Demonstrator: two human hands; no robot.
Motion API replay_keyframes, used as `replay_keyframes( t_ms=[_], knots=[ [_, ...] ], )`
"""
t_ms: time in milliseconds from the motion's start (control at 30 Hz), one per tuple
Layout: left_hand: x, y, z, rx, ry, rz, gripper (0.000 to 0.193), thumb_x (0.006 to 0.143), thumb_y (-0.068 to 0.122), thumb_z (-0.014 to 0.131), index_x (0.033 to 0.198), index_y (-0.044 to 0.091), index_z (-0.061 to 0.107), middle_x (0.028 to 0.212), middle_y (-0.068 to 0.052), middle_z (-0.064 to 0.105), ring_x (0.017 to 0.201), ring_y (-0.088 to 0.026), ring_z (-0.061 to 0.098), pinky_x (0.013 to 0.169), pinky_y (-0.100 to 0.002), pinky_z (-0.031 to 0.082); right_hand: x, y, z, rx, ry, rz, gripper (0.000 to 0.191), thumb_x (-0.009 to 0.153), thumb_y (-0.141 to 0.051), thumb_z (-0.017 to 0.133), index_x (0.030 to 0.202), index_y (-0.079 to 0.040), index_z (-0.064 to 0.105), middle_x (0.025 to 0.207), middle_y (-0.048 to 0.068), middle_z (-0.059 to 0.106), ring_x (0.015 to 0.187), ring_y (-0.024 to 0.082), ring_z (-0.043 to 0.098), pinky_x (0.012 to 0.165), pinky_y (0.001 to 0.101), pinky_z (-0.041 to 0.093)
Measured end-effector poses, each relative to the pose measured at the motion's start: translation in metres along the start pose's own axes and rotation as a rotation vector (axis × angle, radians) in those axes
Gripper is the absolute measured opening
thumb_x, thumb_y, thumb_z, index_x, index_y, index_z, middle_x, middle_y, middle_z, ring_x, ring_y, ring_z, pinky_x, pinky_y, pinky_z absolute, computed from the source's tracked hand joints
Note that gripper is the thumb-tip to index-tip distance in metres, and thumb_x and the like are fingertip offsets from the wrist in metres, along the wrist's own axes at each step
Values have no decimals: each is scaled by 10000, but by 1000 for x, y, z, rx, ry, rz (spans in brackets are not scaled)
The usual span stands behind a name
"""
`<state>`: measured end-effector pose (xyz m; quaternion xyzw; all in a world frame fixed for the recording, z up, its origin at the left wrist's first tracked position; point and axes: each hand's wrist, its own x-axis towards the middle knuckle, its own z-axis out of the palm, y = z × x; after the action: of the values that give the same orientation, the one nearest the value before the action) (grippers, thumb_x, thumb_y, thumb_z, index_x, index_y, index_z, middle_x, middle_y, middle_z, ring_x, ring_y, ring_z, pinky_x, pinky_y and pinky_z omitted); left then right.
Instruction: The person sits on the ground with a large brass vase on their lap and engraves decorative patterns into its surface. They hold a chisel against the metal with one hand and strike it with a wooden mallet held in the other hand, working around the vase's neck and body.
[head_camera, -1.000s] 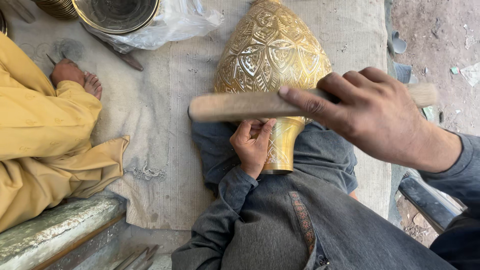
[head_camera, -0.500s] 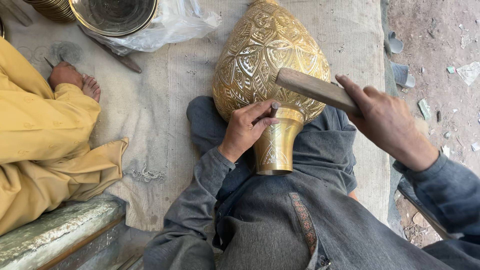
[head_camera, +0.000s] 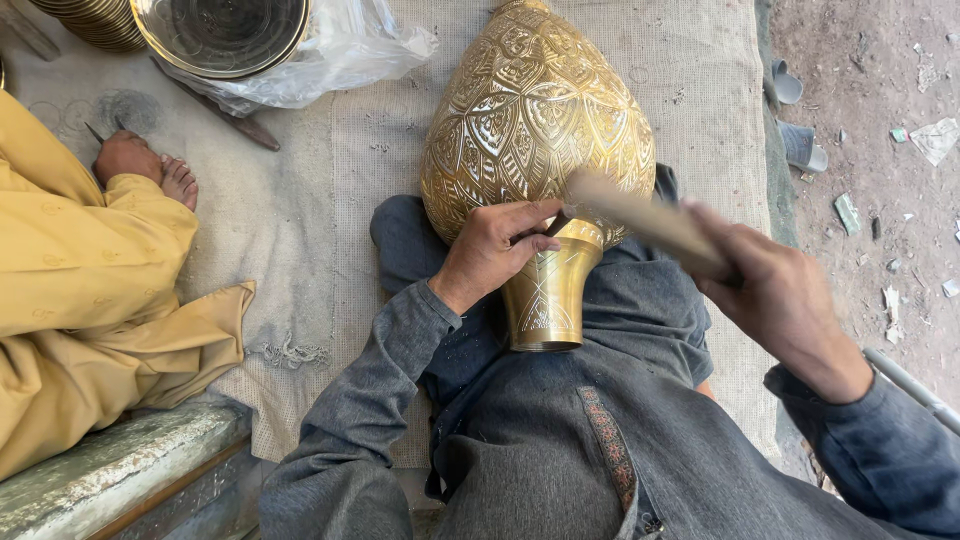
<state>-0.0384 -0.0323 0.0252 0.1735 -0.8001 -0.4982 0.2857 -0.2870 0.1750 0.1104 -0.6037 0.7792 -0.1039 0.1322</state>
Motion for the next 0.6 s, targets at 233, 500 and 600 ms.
replay_keyframes(
  t_ms=[233, 500, 600],
  knots=[
    [6, 3, -4, 31, -73, 57, 445, 869, 135, 807, 1295, 86, 687, 1197, -125, 755, 1046, -229, 770, 896, -321, 636, -15, 8, 12, 354, 169, -42, 767, 840, -142, 805, 1543, -103, 501, 1221, 175, 732, 1061, 234, 739, 887, 363, 614],
    [8, -2, -3, 63, -131, 84, 420, 871, 132, 793, 1280, 121, 700, 1210, -98, 755, 1055, -219, 767, 911, -316, 635, -21, 0, 17, 124, 167, -40, 740, 798, -151, 862, 1478, -110, 573, 1027, 120, 764, 807, 185, 729, 700, 330, 604],
    [8, -2, -4, 47, -154, 68, 426, 871, 130, 778, 1288, 115, 693, 1181, -88, 759, 1027, -209, 772, 892, -307, 640, -22, -1, 20, 479, 316, -21, 773, 871, -196, 820, 1557, -94, 480, 966, 51, 723, 846, 140, 726, 737, 295, 596]
  ],
)
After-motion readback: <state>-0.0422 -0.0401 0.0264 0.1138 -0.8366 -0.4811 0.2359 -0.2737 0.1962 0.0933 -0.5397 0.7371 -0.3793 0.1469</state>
